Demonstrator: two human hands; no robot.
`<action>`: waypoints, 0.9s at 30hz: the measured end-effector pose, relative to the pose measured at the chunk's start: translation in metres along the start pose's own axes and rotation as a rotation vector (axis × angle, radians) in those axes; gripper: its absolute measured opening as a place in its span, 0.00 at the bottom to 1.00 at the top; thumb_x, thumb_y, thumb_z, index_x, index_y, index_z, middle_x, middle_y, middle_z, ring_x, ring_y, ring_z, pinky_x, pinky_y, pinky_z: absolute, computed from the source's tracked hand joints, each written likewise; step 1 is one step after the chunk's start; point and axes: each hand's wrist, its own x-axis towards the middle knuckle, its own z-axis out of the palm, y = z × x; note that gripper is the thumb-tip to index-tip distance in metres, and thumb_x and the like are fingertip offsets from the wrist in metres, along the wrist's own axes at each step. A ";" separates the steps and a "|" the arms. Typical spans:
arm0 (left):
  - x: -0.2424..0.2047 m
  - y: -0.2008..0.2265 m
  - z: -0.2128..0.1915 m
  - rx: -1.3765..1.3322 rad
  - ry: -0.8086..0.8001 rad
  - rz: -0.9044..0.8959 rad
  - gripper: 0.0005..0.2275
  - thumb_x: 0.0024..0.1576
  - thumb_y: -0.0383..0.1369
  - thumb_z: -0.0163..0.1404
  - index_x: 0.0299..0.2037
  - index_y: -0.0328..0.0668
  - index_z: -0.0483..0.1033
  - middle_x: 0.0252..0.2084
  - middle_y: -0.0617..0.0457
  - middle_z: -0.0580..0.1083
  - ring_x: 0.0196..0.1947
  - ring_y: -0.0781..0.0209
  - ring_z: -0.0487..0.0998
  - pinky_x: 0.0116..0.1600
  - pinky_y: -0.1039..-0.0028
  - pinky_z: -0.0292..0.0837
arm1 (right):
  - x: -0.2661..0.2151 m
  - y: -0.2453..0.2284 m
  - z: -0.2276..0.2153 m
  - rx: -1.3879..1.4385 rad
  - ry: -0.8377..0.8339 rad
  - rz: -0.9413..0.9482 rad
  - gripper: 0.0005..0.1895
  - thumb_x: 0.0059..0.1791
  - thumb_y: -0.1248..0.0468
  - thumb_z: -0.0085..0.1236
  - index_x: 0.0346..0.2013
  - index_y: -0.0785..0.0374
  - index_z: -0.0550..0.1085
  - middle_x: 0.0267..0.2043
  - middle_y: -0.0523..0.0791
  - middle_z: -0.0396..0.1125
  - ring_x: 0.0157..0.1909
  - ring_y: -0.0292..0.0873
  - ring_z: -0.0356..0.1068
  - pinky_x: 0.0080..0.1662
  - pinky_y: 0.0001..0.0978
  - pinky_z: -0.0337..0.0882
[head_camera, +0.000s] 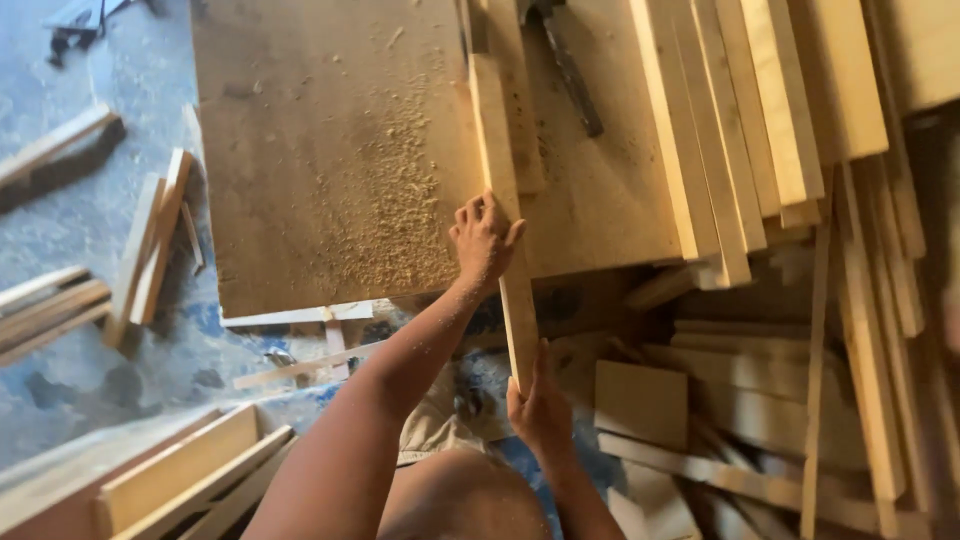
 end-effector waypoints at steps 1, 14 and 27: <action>0.002 0.000 0.001 -0.009 0.011 -0.016 0.36 0.57 0.55 0.51 0.70 0.44 0.57 0.63 0.43 0.65 0.60 0.40 0.62 0.56 0.47 0.60 | 0.002 0.001 0.001 -0.012 -0.007 -0.016 0.47 0.46 0.51 0.56 0.76 0.57 0.49 0.70 0.54 0.62 0.37 0.68 0.75 0.35 0.61 0.74; 0.029 0.003 0.002 0.082 -0.095 -0.061 0.36 0.59 0.58 0.47 0.72 0.49 0.52 0.65 0.45 0.62 0.63 0.44 0.59 0.58 0.50 0.61 | 0.035 -0.026 -0.023 0.050 -0.260 0.185 0.48 0.50 0.48 0.48 0.79 0.52 0.39 0.51 0.63 0.72 0.46 0.68 0.74 0.48 0.62 0.73; -0.020 0.014 -0.002 0.060 -0.167 -0.116 0.35 0.58 0.53 0.52 0.72 0.51 0.55 0.67 0.48 0.60 0.65 0.46 0.56 0.58 0.55 0.59 | 0.046 -0.037 -0.033 0.081 -0.301 0.191 0.48 0.49 0.50 0.46 0.79 0.53 0.36 0.52 0.65 0.71 0.46 0.71 0.74 0.46 0.63 0.73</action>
